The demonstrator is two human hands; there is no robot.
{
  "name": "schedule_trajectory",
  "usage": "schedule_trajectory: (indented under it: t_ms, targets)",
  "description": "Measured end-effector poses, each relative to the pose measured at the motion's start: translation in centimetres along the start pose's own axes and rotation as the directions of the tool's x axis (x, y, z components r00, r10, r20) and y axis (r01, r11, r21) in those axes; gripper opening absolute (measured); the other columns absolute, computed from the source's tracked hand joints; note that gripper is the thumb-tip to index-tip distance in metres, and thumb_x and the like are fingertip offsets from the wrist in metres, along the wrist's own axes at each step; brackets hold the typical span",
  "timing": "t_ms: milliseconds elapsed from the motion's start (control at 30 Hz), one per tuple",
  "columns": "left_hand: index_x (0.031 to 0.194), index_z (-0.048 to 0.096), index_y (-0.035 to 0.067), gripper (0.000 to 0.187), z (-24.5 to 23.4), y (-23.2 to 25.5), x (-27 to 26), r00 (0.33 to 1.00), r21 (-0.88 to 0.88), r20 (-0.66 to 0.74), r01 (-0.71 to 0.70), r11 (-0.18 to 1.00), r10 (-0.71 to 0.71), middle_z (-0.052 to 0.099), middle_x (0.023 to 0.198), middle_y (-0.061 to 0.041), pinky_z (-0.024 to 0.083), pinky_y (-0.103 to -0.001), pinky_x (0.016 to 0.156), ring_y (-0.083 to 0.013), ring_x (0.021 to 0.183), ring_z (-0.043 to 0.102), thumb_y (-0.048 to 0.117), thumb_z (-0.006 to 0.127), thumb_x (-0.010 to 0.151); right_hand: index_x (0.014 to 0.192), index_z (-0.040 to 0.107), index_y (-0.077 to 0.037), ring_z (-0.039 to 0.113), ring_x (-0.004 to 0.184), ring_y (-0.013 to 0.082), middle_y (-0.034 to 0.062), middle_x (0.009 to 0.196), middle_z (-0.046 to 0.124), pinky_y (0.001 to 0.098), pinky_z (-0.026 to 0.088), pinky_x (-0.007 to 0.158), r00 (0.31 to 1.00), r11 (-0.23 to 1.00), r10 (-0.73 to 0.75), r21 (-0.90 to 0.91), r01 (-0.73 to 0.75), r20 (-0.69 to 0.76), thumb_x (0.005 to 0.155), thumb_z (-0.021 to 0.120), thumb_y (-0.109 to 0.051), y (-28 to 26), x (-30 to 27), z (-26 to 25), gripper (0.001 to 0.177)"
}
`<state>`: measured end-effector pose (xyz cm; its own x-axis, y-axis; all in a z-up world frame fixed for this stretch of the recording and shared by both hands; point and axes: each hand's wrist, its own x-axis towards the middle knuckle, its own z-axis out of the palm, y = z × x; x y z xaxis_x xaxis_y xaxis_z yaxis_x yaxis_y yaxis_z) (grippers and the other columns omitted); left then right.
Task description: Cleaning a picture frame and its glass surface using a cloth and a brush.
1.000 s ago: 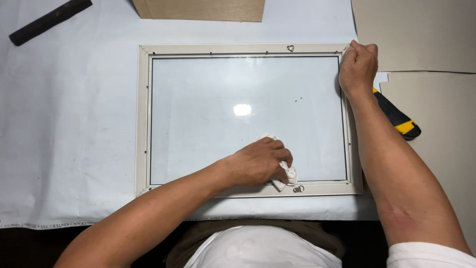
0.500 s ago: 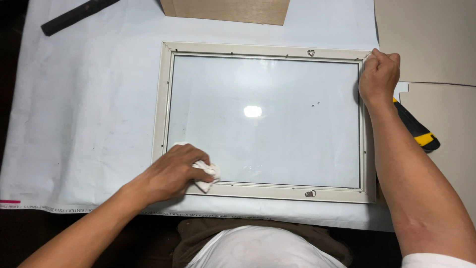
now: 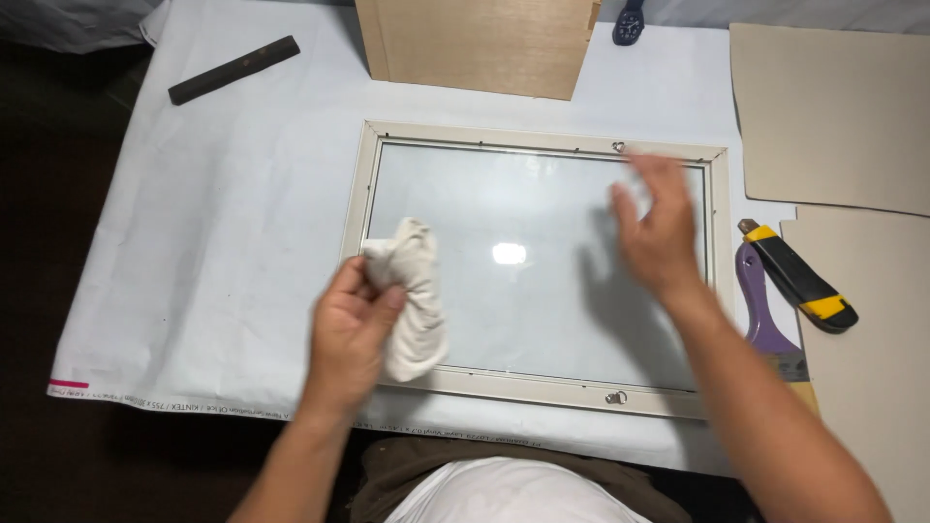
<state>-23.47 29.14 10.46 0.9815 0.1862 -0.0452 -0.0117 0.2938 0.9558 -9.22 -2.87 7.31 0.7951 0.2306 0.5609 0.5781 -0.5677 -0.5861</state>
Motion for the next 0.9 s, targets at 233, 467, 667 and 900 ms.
schedule_trajectory:
  t_ms: [233,467,667,900]
  targets:
    - [0.098,0.068,0.010,0.021,8.1,-5.0,1.1,0.994,0.290,-0.028,-0.090,0.953,0.103,0.067,0.115,-0.008,0.038,-0.032,0.081,-0.0203,0.100,0.056,0.030,0.072,0.093,0.149,0.045,0.007,0.064,0.121,0.0305,0.0238,0.138,0.064,0.0457,0.056,0.098,0.823,0.453,0.493,0.724,-0.520,0.282,0.101,0.044,-0.014,-12.0,-8.7,5.1,0.052]
    - [0.137,0.063,0.007,0.046,-6.6,-4.4,1.7,0.953,0.876,0.029,-0.169,0.452,0.300,0.062,0.124,-0.016,0.042,-0.055,0.100,-0.0407,0.118,0.055,0.022,0.070,0.095,0.134,0.061,0.009,0.062,0.111,0.0382,0.0284,0.119,0.066,0.0507,0.047,0.098,0.819,0.827,0.562,0.071,-0.557,-0.117,0.101,0.059,-0.004,-2.8,-6.7,-3.1,0.036]
    - [0.149,0.047,0.010,0.055,-12.3,-8.3,-2.2,0.984,0.991,0.099,-0.110,0.070,0.147,0.041,0.160,-0.012,0.014,-0.058,0.121,-0.0325,0.151,0.026,0.034,0.048,0.100,0.138,0.048,0.013,0.051,0.095,0.0366,0.0274,0.115,0.047,0.0490,0.046,0.084,0.838,0.683,0.545,-0.574,-0.451,-0.009,0.100,0.051,0.000,4.9,-3.6,-2.4,0.041]
    - [0.153,0.040,0.005,0.054,-11.7,-8.4,-2.6,0.985,0.991,0.086,-0.100,0.093,0.149,0.042,0.161,-0.008,-0.001,-0.068,0.122,-0.0390,0.157,0.016,0.029,0.035,0.105,0.127,0.052,0.011,0.050,0.087,0.0302,0.0197,0.097,0.053,0.0433,0.046,0.080,0.965,0.922,0.226,-0.347,-0.169,0.130,0.091,0.045,0.013,-6.0,-5.6,7.9,0.037]
